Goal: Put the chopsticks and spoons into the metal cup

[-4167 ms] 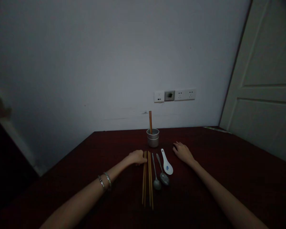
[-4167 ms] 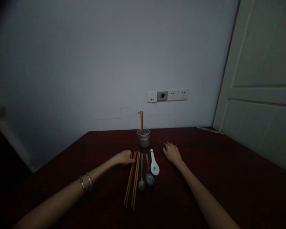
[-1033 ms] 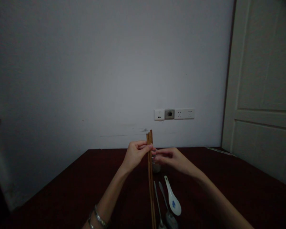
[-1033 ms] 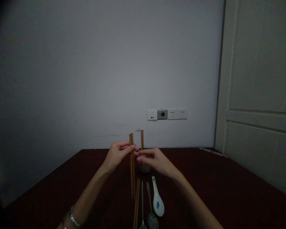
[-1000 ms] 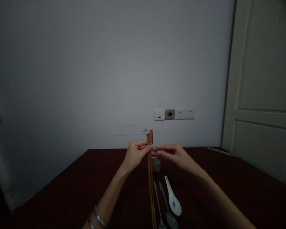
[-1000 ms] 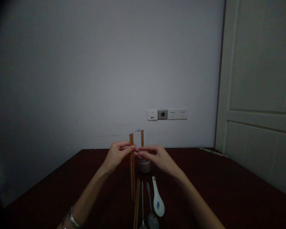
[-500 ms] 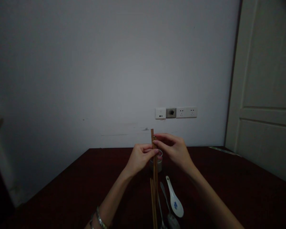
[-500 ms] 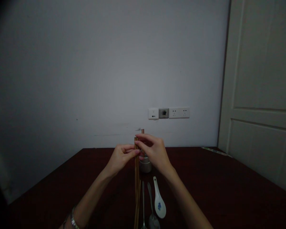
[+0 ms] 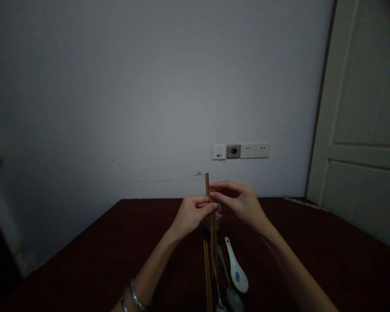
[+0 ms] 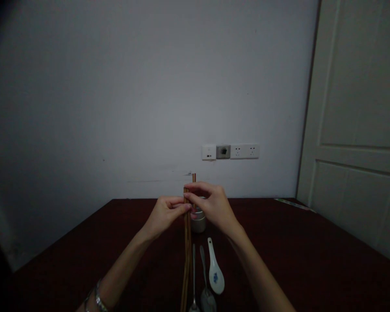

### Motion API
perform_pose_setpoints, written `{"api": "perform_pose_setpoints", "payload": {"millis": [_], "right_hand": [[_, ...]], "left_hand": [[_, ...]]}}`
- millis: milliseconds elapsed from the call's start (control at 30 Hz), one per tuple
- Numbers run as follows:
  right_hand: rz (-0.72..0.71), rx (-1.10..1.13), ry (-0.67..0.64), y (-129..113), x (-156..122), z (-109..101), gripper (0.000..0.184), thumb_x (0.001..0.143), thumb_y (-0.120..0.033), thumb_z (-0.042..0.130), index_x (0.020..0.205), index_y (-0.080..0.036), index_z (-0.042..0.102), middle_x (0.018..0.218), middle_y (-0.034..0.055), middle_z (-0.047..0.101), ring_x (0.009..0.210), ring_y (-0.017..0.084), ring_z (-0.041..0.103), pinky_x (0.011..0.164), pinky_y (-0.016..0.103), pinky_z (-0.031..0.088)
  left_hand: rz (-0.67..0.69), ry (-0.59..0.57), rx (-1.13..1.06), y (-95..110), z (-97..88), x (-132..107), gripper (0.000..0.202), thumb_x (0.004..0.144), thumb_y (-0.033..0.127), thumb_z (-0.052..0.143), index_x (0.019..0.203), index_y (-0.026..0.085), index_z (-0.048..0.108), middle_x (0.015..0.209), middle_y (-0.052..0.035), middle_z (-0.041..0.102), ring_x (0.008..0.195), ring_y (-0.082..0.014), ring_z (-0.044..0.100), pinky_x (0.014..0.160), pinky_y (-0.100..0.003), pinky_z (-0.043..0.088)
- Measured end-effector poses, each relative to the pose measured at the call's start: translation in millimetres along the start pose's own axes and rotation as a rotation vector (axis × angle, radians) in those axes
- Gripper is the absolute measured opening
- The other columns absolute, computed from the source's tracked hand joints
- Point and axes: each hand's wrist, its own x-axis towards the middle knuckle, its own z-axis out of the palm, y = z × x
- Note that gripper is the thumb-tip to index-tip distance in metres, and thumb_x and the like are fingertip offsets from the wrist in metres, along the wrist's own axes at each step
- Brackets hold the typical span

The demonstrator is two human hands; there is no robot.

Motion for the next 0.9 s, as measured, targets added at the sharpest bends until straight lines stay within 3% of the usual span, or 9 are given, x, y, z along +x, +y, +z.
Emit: {"api": "perform_pose_setpoints", "payload": {"millis": [300, 467, 667, 900], "right_hand": [[-0.004, -0.011, -0.046, -3, 0, -6, 0.026, 0.066, -0.032, 0.065, 0.087, -0.017, 0.066, 0.079, 0.0048, 0.068, 0.070, 0.015, 0.063, 0.065, 0.028, 0.053], [0.138, 0.135, -0.088, -7, 0, -7, 0.040, 0.065, -0.031, 0.066, 0.102, -0.018, 0.062, 0.083, 0.0061, 0.068, 0.069, 0.015, 0.063, 0.061, 0.029, 0.052], [0.245, 0.191, -0.084, -8, 1, -2, 0.031, 0.059, -0.033, 0.070, 0.083, -0.014, 0.067, 0.078, 0.0070, 0.069, 0.068, 0.016, 0.064, 0.060, 0.028, 0.052], [0.382, 0.274, -0.038, -3, 1, 6, 0.032, 0.056, -0.036, 0.072, 0.077, -0.013, 0.065, 0.070, 0.0053, 0.068, 0.053, 0.014, 0.060, 0.046, 0.025, 0.049]], "left_hand": [[0.003, -0.026, 0.041, -1, 1.1, 0, 0.025, 0.074, 0.033, 0.058, 0.075, 0.009, 0.066, 0.071, -0.0091, 0.068, 0.065, -0.0158, 0.062, 0.062, -0.026, 0.047], [0.006, -0.016, 0.014, 2, 0.7, -1, 0.027, 0.074, 0.035, 0.059, 0.076, 0.009, 0.067, 0.072, -0.0097, 0.068, 0.066, -0.0172, 0.063, 0.064, -0.027, 0.048], [0.025, -0.018, 0.014, 1, 0.8, -1, 0.026, 0.073, 0.033, 0.060, 0.081, 0.010, 0.067, 0.078, -0.0095, 0.068, 0.071, -0.0186, 0.064, 0.066, -0.028, 0.049], [0.021, -0.019, 0.056, -2, -0.5, 0, 0.024, 0.075, 0.030, 0.058, 0.083, 0.009, 0.066, 0.077, -0.0096, 0.068, 0.069, -0.0177, 0.063, 0.064, -0.027, 0.049]]}}
